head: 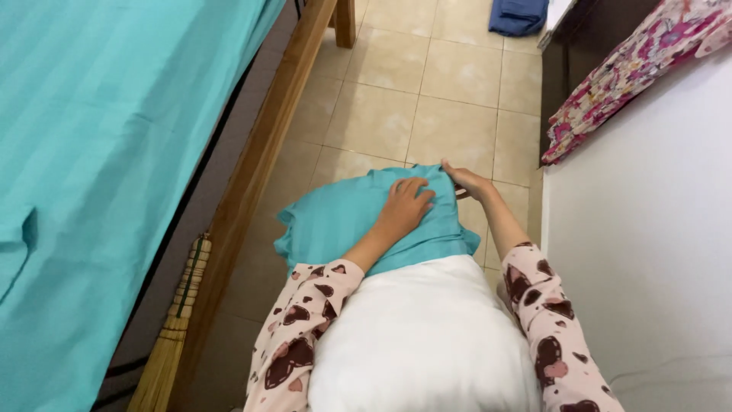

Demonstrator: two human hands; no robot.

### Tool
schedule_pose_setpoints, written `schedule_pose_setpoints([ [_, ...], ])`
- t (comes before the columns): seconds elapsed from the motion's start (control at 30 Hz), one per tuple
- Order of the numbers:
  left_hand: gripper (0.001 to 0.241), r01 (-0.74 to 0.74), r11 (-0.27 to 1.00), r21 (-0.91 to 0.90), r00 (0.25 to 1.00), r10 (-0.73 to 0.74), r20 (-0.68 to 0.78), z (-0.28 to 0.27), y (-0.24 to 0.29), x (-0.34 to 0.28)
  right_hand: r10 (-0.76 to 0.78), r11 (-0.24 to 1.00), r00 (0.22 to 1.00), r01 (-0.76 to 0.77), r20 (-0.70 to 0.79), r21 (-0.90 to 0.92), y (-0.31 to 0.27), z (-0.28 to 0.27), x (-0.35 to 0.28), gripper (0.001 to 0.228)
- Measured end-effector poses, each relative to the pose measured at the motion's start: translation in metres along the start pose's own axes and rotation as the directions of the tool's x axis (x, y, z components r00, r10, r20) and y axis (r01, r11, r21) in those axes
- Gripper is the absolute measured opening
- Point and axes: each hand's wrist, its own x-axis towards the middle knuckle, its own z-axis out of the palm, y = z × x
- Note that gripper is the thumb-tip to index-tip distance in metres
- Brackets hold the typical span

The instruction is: The person sits on the floor and puts a teal pillowcase on a white pillow. They align the corners, pull the fabric over the pillow, and smooth it out before placing the finished pillow on the bed.

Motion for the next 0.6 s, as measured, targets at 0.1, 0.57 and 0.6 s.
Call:
schedule_pose_setpoints([
  [0.1,0.022,-0.030,0.999,0.042,0.999,0.031,-0.028,0.006,-0.005,-0.001,0.134,0.987,0.987,-0.141,0.089,0.079,-0.010,0.012,0.025,0.076],
  [0.57,0.022,0.063,0.995,-0.075,0.998,-0.061,0.036,0.013,-0.028,-0.008,-0.451,0.535,0.729,0.683,-0.515,0.497,-0.018,-0.002,0.168,0.042],
  [0.6,0.021,0.080,0.994,-0.073,0.996,-0.078,0.041,0.013,-0.027,-0.009,-0.487,0.740,0.683,0.654,-0.544,0.157,0.006,-0.006,0.191,0.037],
])
